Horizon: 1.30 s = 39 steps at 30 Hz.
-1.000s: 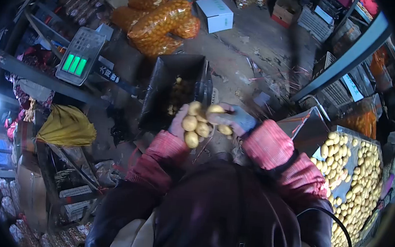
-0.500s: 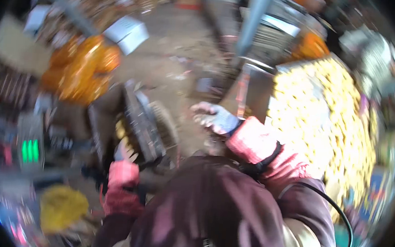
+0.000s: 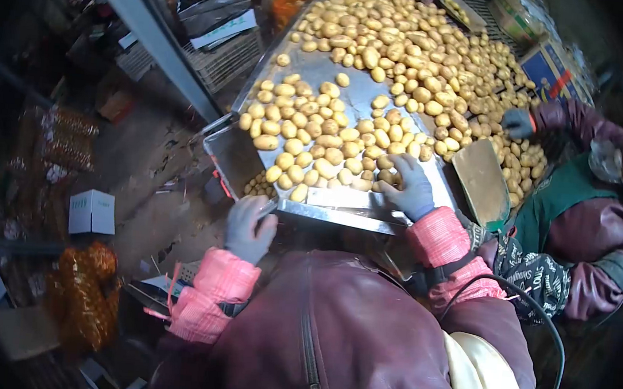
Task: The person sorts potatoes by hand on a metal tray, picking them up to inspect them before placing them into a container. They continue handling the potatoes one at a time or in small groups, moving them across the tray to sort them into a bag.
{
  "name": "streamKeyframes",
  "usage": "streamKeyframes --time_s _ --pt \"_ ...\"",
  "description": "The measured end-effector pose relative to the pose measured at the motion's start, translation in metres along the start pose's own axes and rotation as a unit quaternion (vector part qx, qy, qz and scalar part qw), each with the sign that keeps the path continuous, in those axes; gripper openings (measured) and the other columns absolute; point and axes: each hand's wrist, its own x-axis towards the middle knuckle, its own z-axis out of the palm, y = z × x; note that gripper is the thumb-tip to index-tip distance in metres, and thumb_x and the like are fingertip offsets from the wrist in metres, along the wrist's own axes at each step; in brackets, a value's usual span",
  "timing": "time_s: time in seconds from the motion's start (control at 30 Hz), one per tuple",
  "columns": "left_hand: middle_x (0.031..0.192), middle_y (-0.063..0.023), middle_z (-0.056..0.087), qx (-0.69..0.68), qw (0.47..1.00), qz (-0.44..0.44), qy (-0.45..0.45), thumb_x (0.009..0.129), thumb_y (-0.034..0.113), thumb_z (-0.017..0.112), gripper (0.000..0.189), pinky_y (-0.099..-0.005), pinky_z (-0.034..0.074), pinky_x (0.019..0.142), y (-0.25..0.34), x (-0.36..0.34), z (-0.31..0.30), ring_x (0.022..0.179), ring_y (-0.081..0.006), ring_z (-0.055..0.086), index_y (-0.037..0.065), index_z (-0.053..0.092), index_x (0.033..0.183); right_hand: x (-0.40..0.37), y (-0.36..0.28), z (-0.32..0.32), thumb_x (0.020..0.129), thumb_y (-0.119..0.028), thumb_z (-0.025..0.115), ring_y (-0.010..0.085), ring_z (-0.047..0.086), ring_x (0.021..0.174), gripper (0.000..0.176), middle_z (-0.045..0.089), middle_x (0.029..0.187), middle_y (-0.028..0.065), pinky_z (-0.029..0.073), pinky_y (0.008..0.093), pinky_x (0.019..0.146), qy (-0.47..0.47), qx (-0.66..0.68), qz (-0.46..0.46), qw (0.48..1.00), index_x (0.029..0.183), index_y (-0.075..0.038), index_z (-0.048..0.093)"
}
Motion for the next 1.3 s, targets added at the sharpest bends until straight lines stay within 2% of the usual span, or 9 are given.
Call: streamKeyframes --time_s 0.17,0.27,0.63,0.73,0.87,0.97,1.13,1.17,1.3 --pt "0.137 -0.0242 0.047 0.052 0.955 0.146 -0.251 0.087 0.04 0.064 0.058 -0.0586 0.029 0.11 0.044 0.057 0.058 0.134 -0.0448 0.038 0.005 0.053 0.133 -0.001 0.053 0.005 0.07 -0.046 0.077 0.0413 0.058 0.106 0.087 0.05 0.124 0.024 0.05 0.0487 0.087 -0.163 -0.062 0.08 0.981 0.145 -0.02 0.041" --pt "0.143 -0.0242 0.042 0.129 0.939 0.16 -0.274 0.09 0.046 0.059 0.061 -0.0632 0.024 0.11 0.03 0.075 0.094 0.136 -0.0449 0.035 0.01 0.051 0.138 0.021 0.042 0.015 0.066 -0.046 0.08 0.0433 0.058 0.107 0.089 0.049 0.121 0.0255 0.051 0.0495 0.086 -0.193 -0.065 0.079 0.976 0.143 -0.022 0.043" --pt "0.146 -0.0188 0.038 0.312 0.905 -0.104 -0.272 0.089 0.045 0.057 0.058 -0.0679 0.026 0.106 -0.041 0.071 0.076 0.137 -0.0419 0.031 0.023 0.048 0.142 0.08 -0.012 0.071 0.081 -0.036 0.065 0.037 0.059 0.099 0.055 0.053 0.118 0.0174 0.048 0.0504 0.082 -0.257 0.126 -0.146 0.947 0.13 -0.014 0.051" --pt "0.145 -0.0202 0.038 0.301 0.904 -0.175 -0.249 0.09 0.039 0.058 0.055 -0.0661 0.027 0.107 -0.061 0.062 0.07 0.136 -0.0432 0.031 0.021 0.05 0.141 0.097 0.002 0.069 0.083 -0.036 0.063 0.0359 0.058 0.096 0.046 0.056 0.109 0.0158 0.047 0.0487 0.081 -0.041 0.171 -0.212 0.961 0.12 -0.012 0.057" --pt "0.144 -0.0222 0.039 0.269 0.94 -0.136 -0.159 0.09 0.032 0.059 0.052 -0.0618 0.026 0.11 -0.048 0.058 0.066 0.135 -0.0437 0.033 0.016 0.052 0.138 0.134 0.055 0.048 0.078 -0.041 0.069 0.0384 0.052 0.101 0.052 0.054 0.106 0.017 0.041 0.0505 0.081 0.105 -0.03 -0.111 0.988 0.12 -0.012 0.058" --pt "0.146 -0.0238 0.038 0.218 0.954 -0.081 -0.191 0.089 0.034 0.061 0.056 -0.0594 0.022 0.113 -0.024 0.084 0.071 0.137 -0.0442 0.033 0.011 0.05 0.14 0.136 0.076 0.07 0.082 -0.06 0.061 0.04 0.045 0.121 0.07 0.043 0.138 0.0225 0.039 0.0556 0.091 -0.001 -0.128 -0.066 0.99 0.136 -0.018 0.051" --pt "0.148 -0.0241 0.037 0.165 0.95 0.044 -0.263 0.085 0.049 0.064 0.074 -0.0584 0.02 0.114 0.009 0.119 0.11 0.139 -0.0441 0.031 0.007 0.043 0.143 0.109 0.025 0.072 0.078 -0.041 0.064 0.04 0.044 0.121 0.054 0.045 0.13 0.021 0.028 0.0646 0.097 -0.041 -0.04 -0.147 0.987 0.123 -0.014 0.055" --pt "0.148 -0.0239 0.037 0.152 0.947 0.068 -0.274 0.084 0.051 0.065 0.077 -0.0582 0.02 0.114 0.013 0.124 0.116 0.138 -0.044 0.032 0.007 0.043 0.143 0.1 0.024 0.084 0.079 -0.036 0.064 0.0396 0.047 0.118 0.05 0.048 0.127 0.0211 0.031 0.0632 0.097 0.042 -0.066 -0.197 0.977 0.122 -0.012 0.057" --pt "0.144 -0.0238 0.041 0.178 0.922 0.061 -0.338 0.081 0.056 0.065 0.082 -0.061 0.022 0.111 0.004 0.128 0.12 0.137 -0.0442 0.034 0.003 0.044 0.14 0.074 0.026 0.057 0.082 -0.032 0.064 0.0426 0.05 0.115 0.048 0.05 0.128 0.0235 0.037 0.056 0.099 0.014 0.123 -0.147 0.981 0.125 -0.011 0.059"
